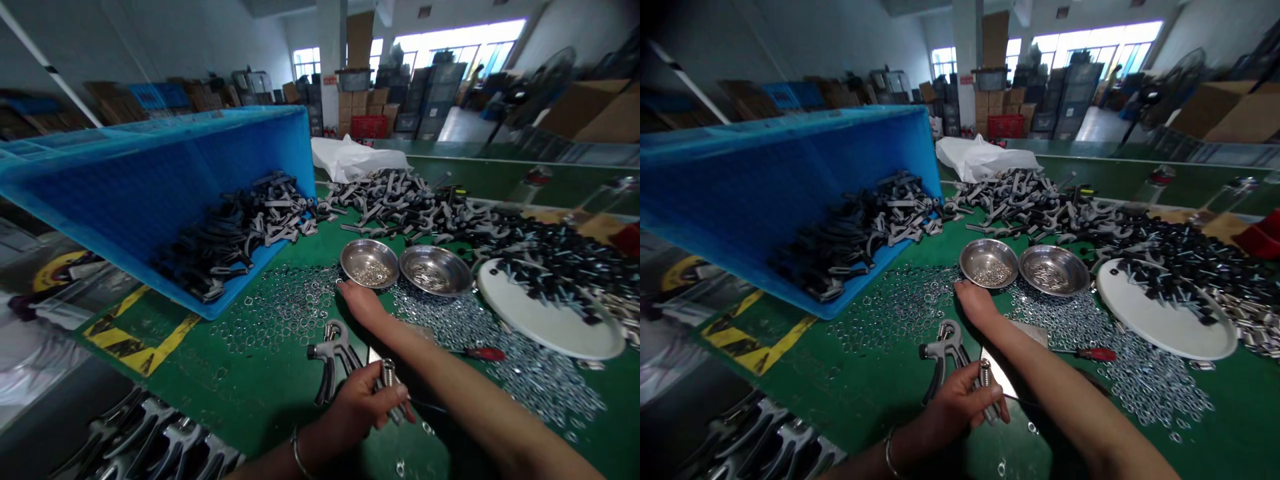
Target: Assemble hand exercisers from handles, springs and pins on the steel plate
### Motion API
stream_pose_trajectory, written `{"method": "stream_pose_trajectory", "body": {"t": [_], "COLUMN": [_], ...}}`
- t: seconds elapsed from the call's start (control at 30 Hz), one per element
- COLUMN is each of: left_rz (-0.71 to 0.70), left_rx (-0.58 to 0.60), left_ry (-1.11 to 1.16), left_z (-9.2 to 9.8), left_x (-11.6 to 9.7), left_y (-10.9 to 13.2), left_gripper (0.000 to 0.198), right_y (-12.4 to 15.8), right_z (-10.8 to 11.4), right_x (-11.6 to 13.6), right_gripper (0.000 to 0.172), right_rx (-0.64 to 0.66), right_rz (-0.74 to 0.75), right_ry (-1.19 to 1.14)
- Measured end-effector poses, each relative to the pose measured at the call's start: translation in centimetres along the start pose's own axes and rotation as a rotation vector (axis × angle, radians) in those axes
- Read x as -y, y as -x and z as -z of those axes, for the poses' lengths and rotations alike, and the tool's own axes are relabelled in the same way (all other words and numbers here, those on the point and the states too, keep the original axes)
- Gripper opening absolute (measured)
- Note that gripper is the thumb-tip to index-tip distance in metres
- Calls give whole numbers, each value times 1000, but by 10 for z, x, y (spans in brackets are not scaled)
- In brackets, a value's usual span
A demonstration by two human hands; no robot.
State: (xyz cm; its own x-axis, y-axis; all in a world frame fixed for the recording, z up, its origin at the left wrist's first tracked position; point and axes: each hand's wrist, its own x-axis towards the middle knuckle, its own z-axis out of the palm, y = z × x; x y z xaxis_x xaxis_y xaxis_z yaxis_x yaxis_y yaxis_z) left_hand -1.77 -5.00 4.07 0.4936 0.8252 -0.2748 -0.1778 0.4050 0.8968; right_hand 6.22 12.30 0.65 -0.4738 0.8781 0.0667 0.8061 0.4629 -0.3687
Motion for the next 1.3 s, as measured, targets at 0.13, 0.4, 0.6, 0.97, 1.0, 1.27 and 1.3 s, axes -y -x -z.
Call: {"method": "stream_pose_trajectory", "body": {"t": [0.13, 0.4, 0.6, 0.97, 1.0, 1.27, 1.3], "left_rz": [-125, -374, -482, -420, -407, -275, -267], "left_rx": [-276, -542, -468, -414, -399, -341, -322], "left_ry": [60, -172, -467, -547, -529, -497, -481], "left_z": [26, 63, 25, -25, -28, -30, -28], "left_x": [-5, -42, -31, -23, -25, -14, -13], "left_y": [-5, -15, -24, -18, -16, -14, -16], "left_gripper": [33, 28, 20, 21, 22, 26, 27], "right_y": [-23, 53, 146, 192, 196, 221, 221], "right_z": [-18, 17, 39, 53, 52, 44, 48], "right_x": [14, 3, 11, 18, 17, -5, -16], "right_gripper": [24, 19, 29, 19, 17, 42, 41], "right_rx": [-11, -86, -96, -293, -376, -256, -162], "right_rz": [-94, -135, -340, -280, -207, 87, 99], "right_ry": [75, -171, -1475, -1160, -984, -267, -240]}}
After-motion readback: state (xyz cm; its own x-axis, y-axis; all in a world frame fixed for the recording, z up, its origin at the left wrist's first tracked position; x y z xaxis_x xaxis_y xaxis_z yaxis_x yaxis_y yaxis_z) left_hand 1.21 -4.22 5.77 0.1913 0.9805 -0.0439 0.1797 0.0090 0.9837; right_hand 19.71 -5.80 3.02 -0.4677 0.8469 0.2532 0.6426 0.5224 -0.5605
